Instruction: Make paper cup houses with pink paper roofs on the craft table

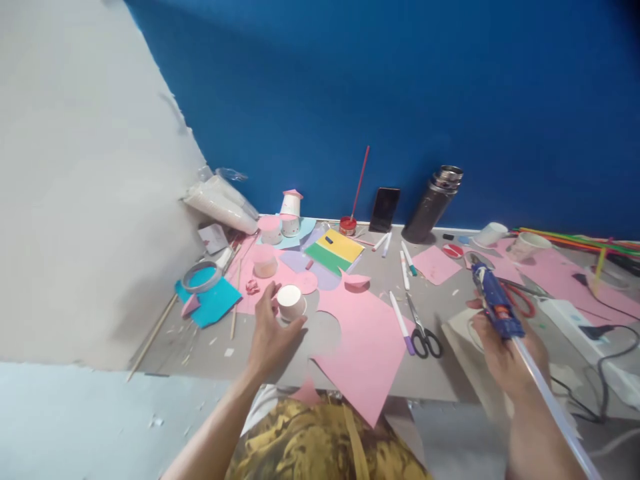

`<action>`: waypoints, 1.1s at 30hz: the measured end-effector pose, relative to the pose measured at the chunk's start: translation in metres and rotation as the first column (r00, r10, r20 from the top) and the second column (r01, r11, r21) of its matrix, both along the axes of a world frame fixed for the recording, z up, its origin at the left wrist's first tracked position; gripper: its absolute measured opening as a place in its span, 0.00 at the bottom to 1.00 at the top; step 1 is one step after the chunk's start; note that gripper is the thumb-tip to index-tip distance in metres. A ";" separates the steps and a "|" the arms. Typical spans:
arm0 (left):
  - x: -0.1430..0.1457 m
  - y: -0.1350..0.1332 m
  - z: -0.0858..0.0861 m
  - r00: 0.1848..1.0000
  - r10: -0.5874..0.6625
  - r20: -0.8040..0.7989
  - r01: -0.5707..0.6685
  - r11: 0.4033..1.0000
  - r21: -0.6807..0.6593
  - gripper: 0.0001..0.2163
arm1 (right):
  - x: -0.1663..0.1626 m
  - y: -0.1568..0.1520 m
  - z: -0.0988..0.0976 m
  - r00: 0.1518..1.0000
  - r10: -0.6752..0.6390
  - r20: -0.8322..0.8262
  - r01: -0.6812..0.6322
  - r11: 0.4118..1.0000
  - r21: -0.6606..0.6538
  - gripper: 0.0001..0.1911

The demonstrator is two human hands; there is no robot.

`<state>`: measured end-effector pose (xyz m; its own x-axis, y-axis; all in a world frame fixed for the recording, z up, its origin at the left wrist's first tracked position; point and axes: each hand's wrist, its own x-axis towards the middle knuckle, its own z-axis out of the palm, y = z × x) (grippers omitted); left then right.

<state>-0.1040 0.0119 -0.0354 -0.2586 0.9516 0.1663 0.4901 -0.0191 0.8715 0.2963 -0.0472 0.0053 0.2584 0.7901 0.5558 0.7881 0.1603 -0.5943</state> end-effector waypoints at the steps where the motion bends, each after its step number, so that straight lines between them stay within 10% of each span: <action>1: 0.001 0.002 0.000 1.000 -0.011 0.003 0.011 1.000 -0.014 0.40 | -0.004 -0.003 -0.002 0.999 0.019 -0.038 -0.020 0.999 -0.032 0.16; 9: 0.012 0.003 0.015 0.993 -0.053 0.106 0.057 0.998 -0.031 0.25 | -0.024 -0.012 -0.013 0.966 0.168 -0.196 -0.202 0.965 -0.165 0.16; 19: 0.067 -0.006 0.030 0.897 -0.441 0.022 0.429 0.882 0.194 0.24 | -0.073 -0.026 0.010 0.821 0.434 -0.371 -0.526 0.828 -0.196 0.22; 33: 0.105 -0.016 0.031 0.810 -0.586 0.008 0.574 0.796 0.193 0.26 | -0.079 -0.033 0.018 0.819 0.459 -0.346 -0.553 0.792 -0.259 0.29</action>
<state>0.0011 -0.0043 -0.0042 0.3167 0.8836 0.3448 0.2815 -0.4347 0.8555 0.2172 -0.0801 0.0236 -0.1396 0.9683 0.2071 0.4645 0.2488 -0.8499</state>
